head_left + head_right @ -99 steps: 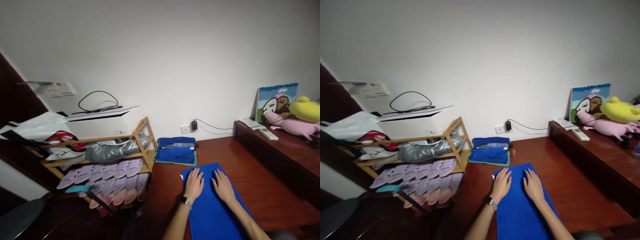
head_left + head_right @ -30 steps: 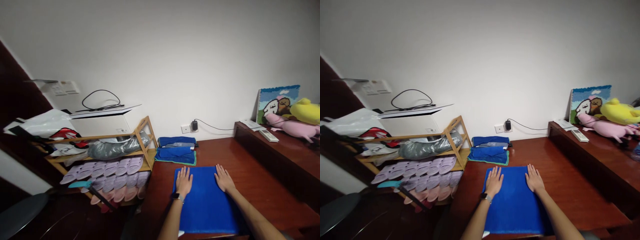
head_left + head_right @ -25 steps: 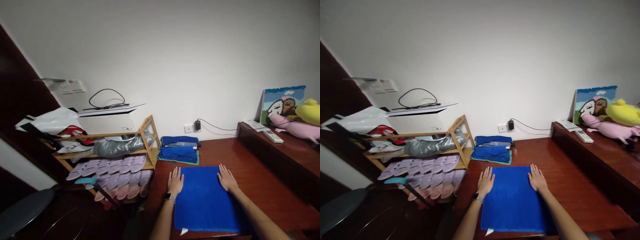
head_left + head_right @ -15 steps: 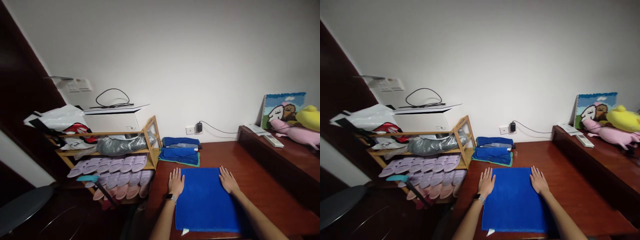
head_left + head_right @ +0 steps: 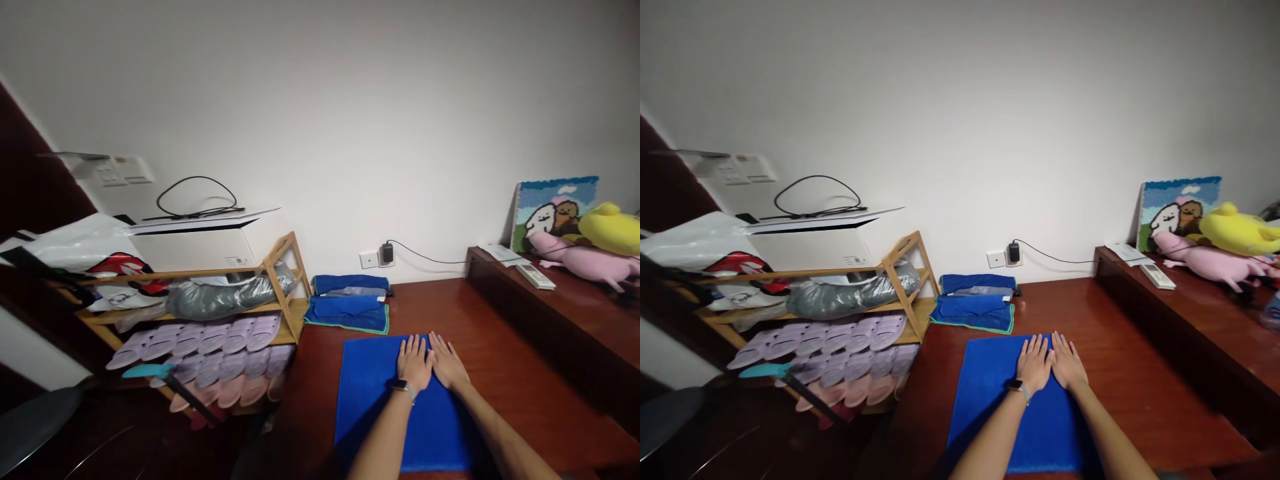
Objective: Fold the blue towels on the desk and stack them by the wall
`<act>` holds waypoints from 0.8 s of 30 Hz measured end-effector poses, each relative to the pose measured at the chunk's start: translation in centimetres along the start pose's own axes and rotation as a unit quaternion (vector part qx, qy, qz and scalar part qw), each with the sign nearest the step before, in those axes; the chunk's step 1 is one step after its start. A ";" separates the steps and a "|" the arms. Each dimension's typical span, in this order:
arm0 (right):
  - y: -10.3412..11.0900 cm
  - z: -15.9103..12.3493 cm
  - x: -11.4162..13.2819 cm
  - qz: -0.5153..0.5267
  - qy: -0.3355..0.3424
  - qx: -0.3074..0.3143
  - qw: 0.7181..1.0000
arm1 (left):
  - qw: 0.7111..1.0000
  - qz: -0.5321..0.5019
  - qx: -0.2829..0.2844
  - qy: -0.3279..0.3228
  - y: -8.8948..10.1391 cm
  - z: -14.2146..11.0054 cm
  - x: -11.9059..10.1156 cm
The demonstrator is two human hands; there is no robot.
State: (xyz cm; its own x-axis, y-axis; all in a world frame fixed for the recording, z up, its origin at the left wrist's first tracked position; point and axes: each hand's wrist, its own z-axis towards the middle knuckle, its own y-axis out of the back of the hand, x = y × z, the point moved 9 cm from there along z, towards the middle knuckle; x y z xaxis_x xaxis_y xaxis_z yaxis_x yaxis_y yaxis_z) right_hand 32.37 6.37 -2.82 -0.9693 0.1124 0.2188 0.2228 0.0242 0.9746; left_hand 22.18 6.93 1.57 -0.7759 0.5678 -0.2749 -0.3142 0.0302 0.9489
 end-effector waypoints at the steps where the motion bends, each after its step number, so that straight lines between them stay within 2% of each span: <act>1: 0.0 0.0 0.0 0.001 -0.002 0.000 1.000 | 1.000 -0.003 0.003 0.012 -0.2 -0.1 0.5; 2: 0.0 0.0 -0.1 0.003 -0.005 -0.001 1.000 | 1.000 -0.002 0.004 0.027 0.0 -0.5 1.6; 4: 0.2 -0.1 -0.1 0.010 -0.012 -0.005 1.000 | 0.998 0.014 0.001 0.068 1.3 -1.8 5.4; 8: 0.4 -0.3 0.0 0.010 -0.019 -0.008 1.000 | 0.982 0.071 0.002 0.175 5.4 -6.4 15.7; 10: 0.5 -0.4 0.0 0.010 -0.019 -0.007 1.000 | 0.977 0.089 -0.001 0.193 6.8 -8.3 19.1; 11: 0.5 -0.4 0.0 0.011 -0.019 -0.008 1.000 | 0.977 0.095 -0.006 0.192 7.1 -9.0 20.0; 13: 0.5 -0.4 0.0 0.013 -0.020 -0.009 1.000 | 0.977 0.101 -0.019 0.185 7.3 -9.7 20.7; 16: 0.6 -0.5 0.1 0.015 -0.020 -0.013 1.000 | 0.977 0.103 -0.035 0.186 6.9 -9.7 20.6; 21: 1.6 -1.0 0.4 0.022 -0.010 -0.066 0.997 | 0.977 0.107 -0.039 0.179 6.7 -9.3 20.1; 24: 1.4 -1.0 0.6 0.024 0.000 -0.048 0.999 | 0.976 0.118 -0.037 0.180 7.2 -9.4 20.2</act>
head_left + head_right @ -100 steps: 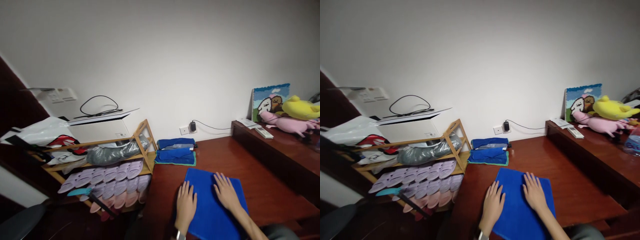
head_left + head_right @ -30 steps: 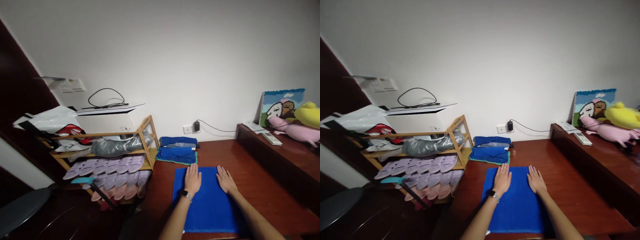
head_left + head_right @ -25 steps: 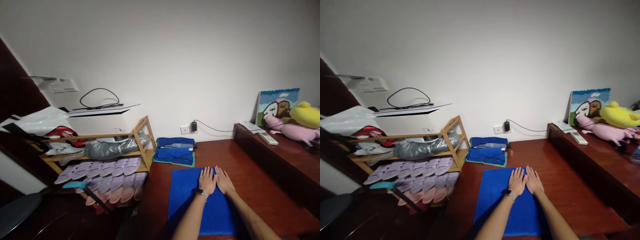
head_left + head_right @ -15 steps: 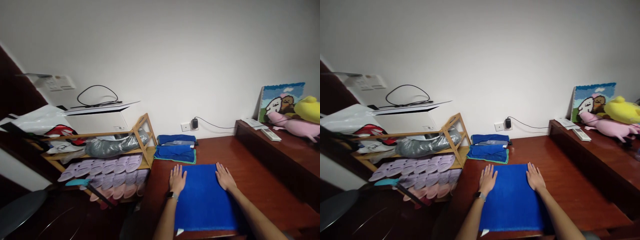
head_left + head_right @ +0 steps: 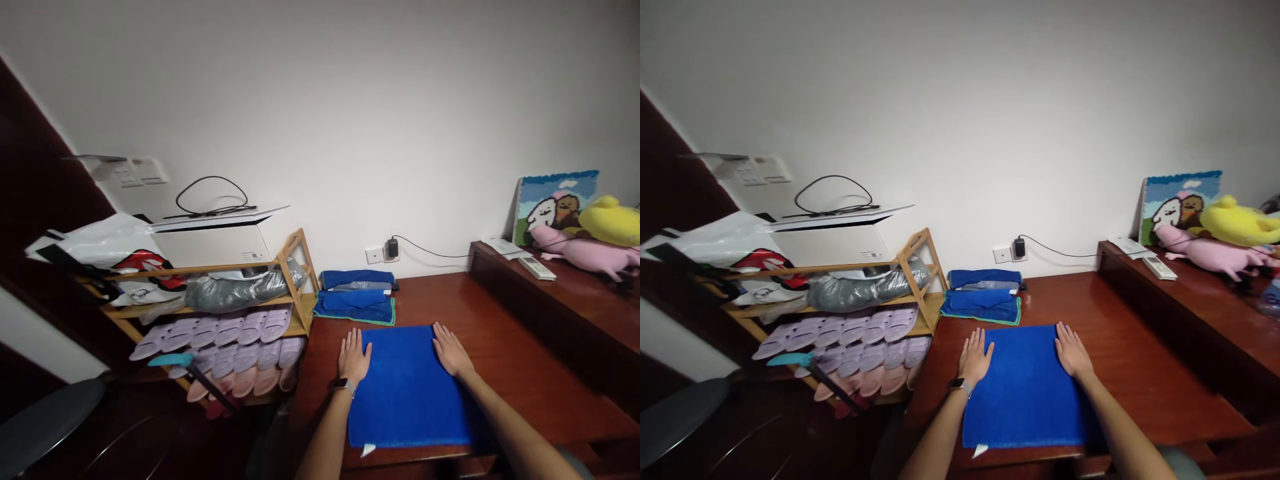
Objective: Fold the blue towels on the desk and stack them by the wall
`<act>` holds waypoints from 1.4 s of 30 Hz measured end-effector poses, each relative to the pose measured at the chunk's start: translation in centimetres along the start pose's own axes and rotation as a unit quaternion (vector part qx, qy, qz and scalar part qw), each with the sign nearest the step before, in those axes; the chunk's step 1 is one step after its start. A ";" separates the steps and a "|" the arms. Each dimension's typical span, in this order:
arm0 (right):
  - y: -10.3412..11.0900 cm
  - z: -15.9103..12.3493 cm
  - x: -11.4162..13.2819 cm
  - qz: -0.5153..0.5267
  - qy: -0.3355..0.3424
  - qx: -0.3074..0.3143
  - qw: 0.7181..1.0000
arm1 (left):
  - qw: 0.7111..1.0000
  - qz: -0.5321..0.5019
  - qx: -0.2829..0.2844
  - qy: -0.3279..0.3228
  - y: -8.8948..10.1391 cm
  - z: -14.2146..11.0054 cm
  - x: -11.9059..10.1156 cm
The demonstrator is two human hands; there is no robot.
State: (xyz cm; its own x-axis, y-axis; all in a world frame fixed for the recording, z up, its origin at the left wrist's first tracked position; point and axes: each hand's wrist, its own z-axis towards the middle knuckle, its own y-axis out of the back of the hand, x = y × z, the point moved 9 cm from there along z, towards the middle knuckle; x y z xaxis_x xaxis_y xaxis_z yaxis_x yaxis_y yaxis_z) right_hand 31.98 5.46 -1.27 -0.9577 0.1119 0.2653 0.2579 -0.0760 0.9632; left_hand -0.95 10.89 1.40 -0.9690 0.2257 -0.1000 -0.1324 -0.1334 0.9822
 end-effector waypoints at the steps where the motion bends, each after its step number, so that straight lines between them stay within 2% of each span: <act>1: -0.2 0.1 0.0 0.001 0.002 0.012 1.000 | 1.000 0.006 -0.001 -0.003 0.3 0.0 0.0; 4: -0.5 0.3 0.0 0.004 0.002 0.024 1.000 | 0.999 0.022 -0.015 -0.022 1.4 -0.1 -1.0; 6: -0.6 0.5 0.0 0.008 0.003 0.025 1.000 | 0.998 0.016 -0.036 -0.048 2.3 -0.1 -3.4; 9: -0.7 0.6 0.0 0.014 0.006 0.024 1.000 | 0.992 -0.035 -0.044 -0.114 2.7 -0.3 -10.0; 13: -1.1 0.6 -0.2 0.008 0.021 0.034 0.999 | 0.975 -0.114 0.028 -0.190 0.6 -0.5 -20.4; 15: -1.4 0.5 -0.2 -0.011 0.036 0.040 0.998 | 0.967 -0.144 0.061 -0.201 -0.7 -0.4 -23.9; 17: -1.7 0.5 -0.3 -0.031 0.048 0.040 0.998 | 0.963 -0.162 0.076 -0.201 -1.7 -0.2 -25.4; 19: -1.7 0.6 -0.5 -0.033 0.041 0.035 0.998 | 0.965 -0.156 0.080 -0.195 -2.3 0.0 -24.5; 21: -1.7 0.6 -0.7 -0.022 0.023 0.035 0.999 | 0.973 -0.131 0.072 -0.175 -2.5 0.2 -21.4; 26: -1.3 0.5 -0.6 -0.001 0.001 0.034 0.999 | 0.997 -0.048 0.033 -0.055 -1.0 0.4 -8.0; 28: -1.1 0.4 -0.6 -0.002 -0.002 0.035 0.999 | 0.999 -0.022 0.028 -0.023 -0.4 0.2 -4.1; 29: -1.0 0.3 -0.5 -0.004 -0.003 0.035 0.999 | 0.999 -0.013 0.027 -0.016 -0.1 0.0 -2.9; 32: -0.9 0.2 -0.5 -0.007 -0.003 0.037 0.999 | 1.000 -0.008 0.026 -0.012 0.1 -0.4 -1.8; 42: -1.0 0.3 -0.6 -0.019 -0.011 0.040 0.999 | 0.999 -0.028 0.025 -0.014 -0.3 -0.4 -2.2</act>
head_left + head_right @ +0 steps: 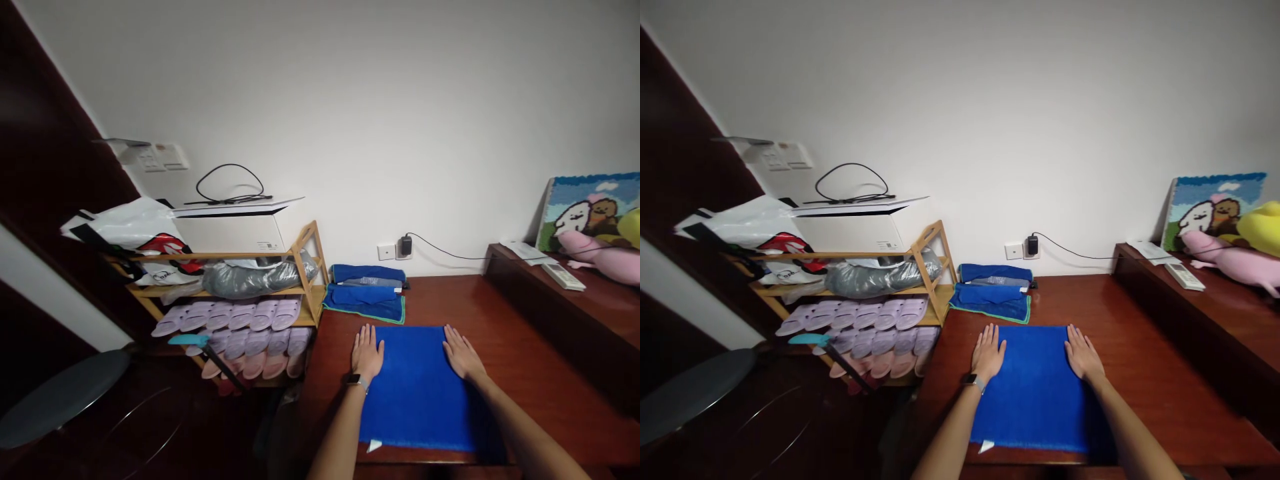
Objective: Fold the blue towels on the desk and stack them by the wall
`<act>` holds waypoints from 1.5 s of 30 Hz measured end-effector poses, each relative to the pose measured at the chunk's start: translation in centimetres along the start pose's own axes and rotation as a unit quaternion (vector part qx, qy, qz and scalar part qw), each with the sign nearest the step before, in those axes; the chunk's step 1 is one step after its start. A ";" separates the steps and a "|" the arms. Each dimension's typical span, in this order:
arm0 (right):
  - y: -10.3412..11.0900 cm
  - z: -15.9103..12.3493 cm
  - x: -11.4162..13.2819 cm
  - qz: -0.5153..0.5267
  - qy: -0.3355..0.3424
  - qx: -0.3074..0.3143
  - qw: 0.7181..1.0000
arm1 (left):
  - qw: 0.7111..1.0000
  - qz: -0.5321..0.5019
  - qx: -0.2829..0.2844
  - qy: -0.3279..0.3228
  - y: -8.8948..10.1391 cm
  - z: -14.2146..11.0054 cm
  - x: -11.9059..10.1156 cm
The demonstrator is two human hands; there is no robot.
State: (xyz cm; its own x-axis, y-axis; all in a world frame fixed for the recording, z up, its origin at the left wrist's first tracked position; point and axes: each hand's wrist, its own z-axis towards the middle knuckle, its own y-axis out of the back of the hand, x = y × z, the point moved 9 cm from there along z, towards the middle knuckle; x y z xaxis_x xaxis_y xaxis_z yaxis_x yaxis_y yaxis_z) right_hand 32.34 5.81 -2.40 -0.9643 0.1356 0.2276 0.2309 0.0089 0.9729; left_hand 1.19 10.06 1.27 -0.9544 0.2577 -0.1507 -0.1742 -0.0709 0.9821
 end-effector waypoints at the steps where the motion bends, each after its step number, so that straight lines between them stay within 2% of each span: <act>1: 0.0 0.0 0.0 -0.002 -0.001 0.001 1.000 | 1.000 0.000 0.000 0.000 0.0 0.0 0.0; 12: 0.5 -0.2 0.4 0.015 0.001 0.003 1.000 | 1.000 0.014 0.003 0.001 0.3 0.0 -0.3; 15: 0.6 0.0 0.3 0.027 -0.001 0.012 1.000 | 1.000 0.017 0.019 0.000 0.4 0.2 -0.2; 19: 0.8 -0.4 0.1 0.042 0.000 0.021 0.999 | 0.999 0.013 0.046 -0.006 1.2 0.2 0.2; 21: 0.9 -1.2 0.2 0.044 0.004 0.018 0.999 | 0.999 0.013 0.027 -0.020 1.9 -0.1 -0.5; 23: 0.7 -2.2 0.4 0.042 0.013 0.012 0.999 | 0.999 0.007 -0.006 -0.049 2.4 -0.6 -2.7; 24: 0.5 -2.7 0.6 0.040 0.017 0.010 0.999 | 0.997 -0.001 -0.020 -0.069 2.4 -1.0 -4.5; 28: -0.1 -3.3 0.7 0.021 0.020 0.001 1.000 | 0.986 -0.059 -0.023 -0.154 0.4 -2.1 -14.4; 30: -0.4 -3.2 0.6 0.012 0.023 -0.002 1.000 | 0.981 -0.085 -0.018 -0.175 -0.8 -2.3 -18.8; 32: -0.4 -2.9 0.5 0.003 0.028 -0.001 1.000 | 0.980 -0.102 -0.002 -0.170 -1.9 -2.0 -21.5; 34: -0.4 -2.8 0.5 -0.003 0.030 0.003 1.000 | 0.980 -0.110 0.021 -0.162 -2.7 -1.8 -22.3; 36: -0.1 -2.8 0.5 -0.002 0.023 0.007 1.000 | 0.980 -0.107 0.035 -0.163 -2.8 -1.7 -21.4; 38: 0.1 -2.9 0.5 0.005 0.009 0.007 1.000 | 0.983 -0.089 0.032 -0.155 -2.3 -1.7 -18.6; 40: 0.2 -3.0 0.5 0.015 -0.001 0.007 1.000 | 0.990 -0.061 0.025 -0.123 -1.6 -1.9 -14.1; 43: -0.1 -3.0 0.5 0.014 -0.007 0.009 1.000 | 0.998 -0.013 0.012 -0.057 -0.3 -2.9 -6.3; 45: -0.2 -2.9 0.5 0.007 -0.009 0.010 1.000 | 1.000 0.013 0.002 -0.027 0.3 -3.9 -2.1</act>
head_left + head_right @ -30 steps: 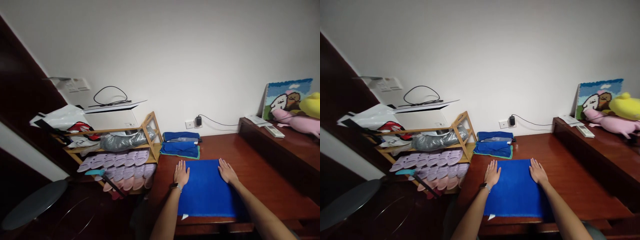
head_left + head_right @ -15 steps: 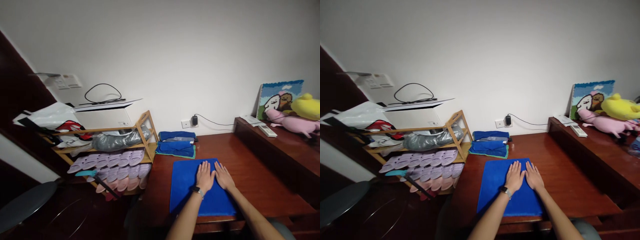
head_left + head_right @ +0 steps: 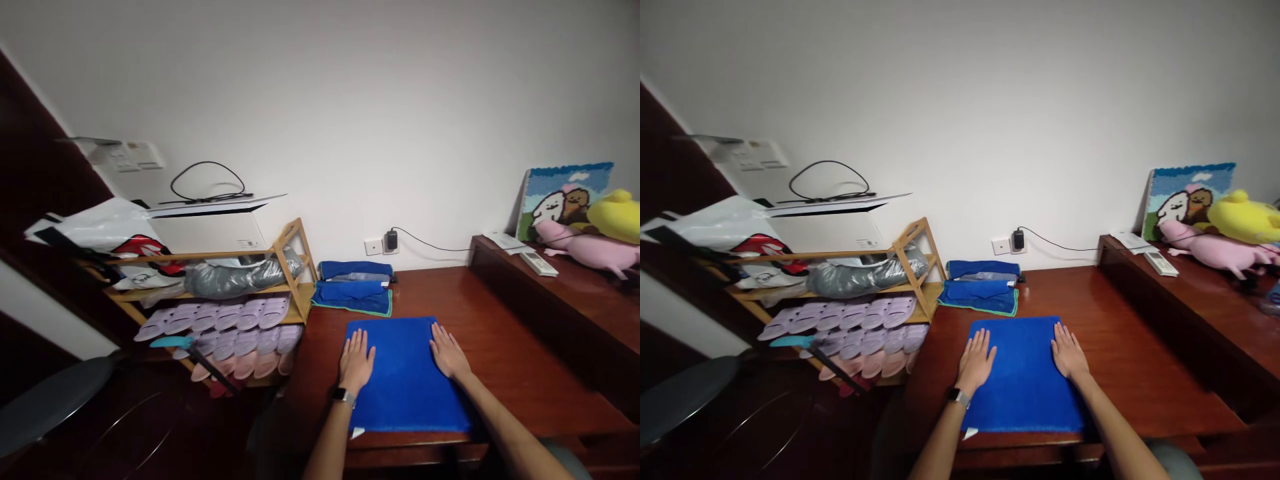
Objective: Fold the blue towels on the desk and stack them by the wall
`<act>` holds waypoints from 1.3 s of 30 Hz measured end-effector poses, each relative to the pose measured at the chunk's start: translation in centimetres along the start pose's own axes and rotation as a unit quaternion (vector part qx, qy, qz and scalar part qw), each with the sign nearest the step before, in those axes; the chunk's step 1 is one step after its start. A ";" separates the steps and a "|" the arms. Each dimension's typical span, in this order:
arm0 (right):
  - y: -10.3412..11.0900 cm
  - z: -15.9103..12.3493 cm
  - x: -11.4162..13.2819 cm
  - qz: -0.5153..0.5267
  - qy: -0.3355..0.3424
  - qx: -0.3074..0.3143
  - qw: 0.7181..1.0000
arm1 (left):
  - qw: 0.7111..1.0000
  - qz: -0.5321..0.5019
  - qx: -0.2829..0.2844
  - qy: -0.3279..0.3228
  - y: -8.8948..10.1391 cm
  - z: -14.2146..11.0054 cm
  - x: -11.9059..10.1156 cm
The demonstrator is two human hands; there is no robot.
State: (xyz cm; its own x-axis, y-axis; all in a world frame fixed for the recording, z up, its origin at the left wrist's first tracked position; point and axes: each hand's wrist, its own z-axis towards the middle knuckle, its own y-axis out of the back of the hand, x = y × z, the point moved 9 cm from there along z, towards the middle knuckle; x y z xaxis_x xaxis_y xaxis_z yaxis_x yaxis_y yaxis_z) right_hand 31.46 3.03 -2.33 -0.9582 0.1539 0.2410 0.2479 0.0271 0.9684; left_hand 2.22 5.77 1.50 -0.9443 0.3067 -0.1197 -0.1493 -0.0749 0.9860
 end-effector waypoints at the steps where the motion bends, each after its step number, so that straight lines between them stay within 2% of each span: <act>1: 0.1 0.1 0.0 -0.002 -0.001 0.002 1.000 | 1.000 0.008 -0.005 0.009 0.3 -0.5 1.4; 4: 0.7 0.1 0.4 0.001 -0.003 0.012 1.000 | 1.000 0.016 -0.013 0.018 0.8 -1.4 3.0; 8: 1.1 -1.2 0.5 0.004 -0.003 0.009 1.000 | 0.999 0.015 -0.024 0.022 1.4 -1.7 2.9; 11: 0.2 -3.1 0.1 0.011 -0.003 -0.015 1.000 | 0.997 0.016 -0.070 0.020 2.6 -2.5 2.8; 13: -0.8 -4.1 0.0 0.012 0.005 -0.029 0.999 | 0.994 0.013 -0.105 0.014 3.4 -3.2 1.8; 14: -1.1 -4.5 0.0 0.011 0.008 -0.033 0.999 | 0.993 0.008 -0.116 0.005 3.7 -3.5 0.8; 16: -1.4 -4.9 0.2 0.005 0.009 -0.043 0.999 | 0.992 -0.015 -0.122 -0.031 3.8 -3.7 -2.5; 19: -1.0 -4.9 0.4 -0.001 0.004 -0.039 0.999 | 0.987 -0.060 -0.102 -0.111 3.0 -3.3 -9.5; 21: -0.6 -4.8 0.5 0.004 0.006 -0.033 0.999 | 0.984 -0.082 -0.068 -0.145 1.9 -2.5 -13.7; 23: -0.4 -4.8 0.4 0.013 0.011 -0.032 0.999 | 0.982 -0.093 -0.028 -0.161 0.6 -1.7 -16.4; 25: -0.3 -4.8 0.3 0.017 0.014 -0.034 0.999 | 0.981 -0.098 -0.003 -0.167 -0.2 -1.2 -17.5; 27: -0.5 -4.8 0.1 0.014 0.013 -0.032 0.999 | 0.981 -0.101 0.004 -0.163 -0.6 -1.2 -16.6; 28: -0.6 -4.8 0.0 0.012 0.013 -0.033 0.999 | 0.983 -0.100 0.002 -0.155 -0.5 -1.3 -15.4; 30: -0.8 -4.8 -0.1 0.009 0.012 -0.033 0.999 | 0.989 -0.086 -0.007 -0.121 -0.3 -2.0 -11.7; 35: -1.1 -4.6 -0.2 0.000 0.009 -0.025 1.000 | 0.999 -0.003 -0.046 -0.002 0.6 -5.1 0.4; 37: -0.9 -4.5 -0.1 -0.004 0.007 -0.024 1.000 | 0.998 0.012 -0.057 0.016 0.9 -6.1 3.1; 39: -0.8 -4.6 -0.1 -0.005 0.005 -0.023 1.000 | 0.998 0.012 -0.058 0.016 1.0 -6.8 4.2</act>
State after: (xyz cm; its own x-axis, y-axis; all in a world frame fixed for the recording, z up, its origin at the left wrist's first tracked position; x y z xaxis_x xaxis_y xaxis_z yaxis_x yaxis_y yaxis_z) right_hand 30.70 -1.56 -2.79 -0.9621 0.1438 0.2317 0.2316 -0.0178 0.9727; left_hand -3.88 0.54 1.22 -0.9568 0.2725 -0.1011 -0.1571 -0.1922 0.9687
